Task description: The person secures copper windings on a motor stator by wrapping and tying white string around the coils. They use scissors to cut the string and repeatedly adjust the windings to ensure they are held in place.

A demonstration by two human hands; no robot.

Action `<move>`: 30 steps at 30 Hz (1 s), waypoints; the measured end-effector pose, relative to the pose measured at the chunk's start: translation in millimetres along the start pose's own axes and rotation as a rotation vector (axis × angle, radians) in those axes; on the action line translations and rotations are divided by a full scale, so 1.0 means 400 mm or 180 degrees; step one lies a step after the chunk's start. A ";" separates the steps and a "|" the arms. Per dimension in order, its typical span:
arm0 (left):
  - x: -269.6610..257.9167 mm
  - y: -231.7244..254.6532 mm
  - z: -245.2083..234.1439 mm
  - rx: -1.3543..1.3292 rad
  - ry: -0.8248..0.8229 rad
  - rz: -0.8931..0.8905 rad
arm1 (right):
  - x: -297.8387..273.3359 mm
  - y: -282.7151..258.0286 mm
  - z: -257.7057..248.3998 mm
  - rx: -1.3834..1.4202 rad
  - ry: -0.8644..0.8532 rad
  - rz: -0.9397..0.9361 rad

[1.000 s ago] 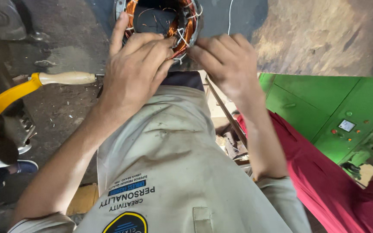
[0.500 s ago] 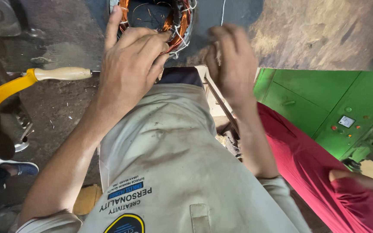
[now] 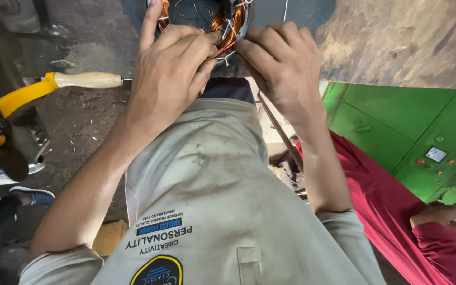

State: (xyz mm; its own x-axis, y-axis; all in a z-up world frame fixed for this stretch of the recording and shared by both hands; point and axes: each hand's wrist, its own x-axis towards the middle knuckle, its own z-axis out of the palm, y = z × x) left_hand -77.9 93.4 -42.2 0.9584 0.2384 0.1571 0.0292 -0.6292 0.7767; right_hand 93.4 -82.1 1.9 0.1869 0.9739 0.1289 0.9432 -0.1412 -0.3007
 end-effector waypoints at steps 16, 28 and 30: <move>-0.006 -0.006 0.010 -0.0045 0.0054 -0.0036 | 0.032 0.029 -0.067 -0.0992 -0.0727 -0.0481; -0.002 -0.007 0.006 -0.0008 0.0014 0.0048 | -0.027 0.013 0.034 -0.0153 -0.0230 -0.0052; -0.004 -0.006 0.004 0.0021 0.0027 0.0094 | -0.040 -0.008 0.045 0.0069 0.0091 0.0336</move>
State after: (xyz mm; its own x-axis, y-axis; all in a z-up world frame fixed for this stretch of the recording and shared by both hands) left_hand -79.2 93.4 -45.5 0.9564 0.2259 0.1851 0.0029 -0.6409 0.7676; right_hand 82.4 -93.9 -16.1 0.2929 0.9483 0.1224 0.9117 -0.2385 -0.3344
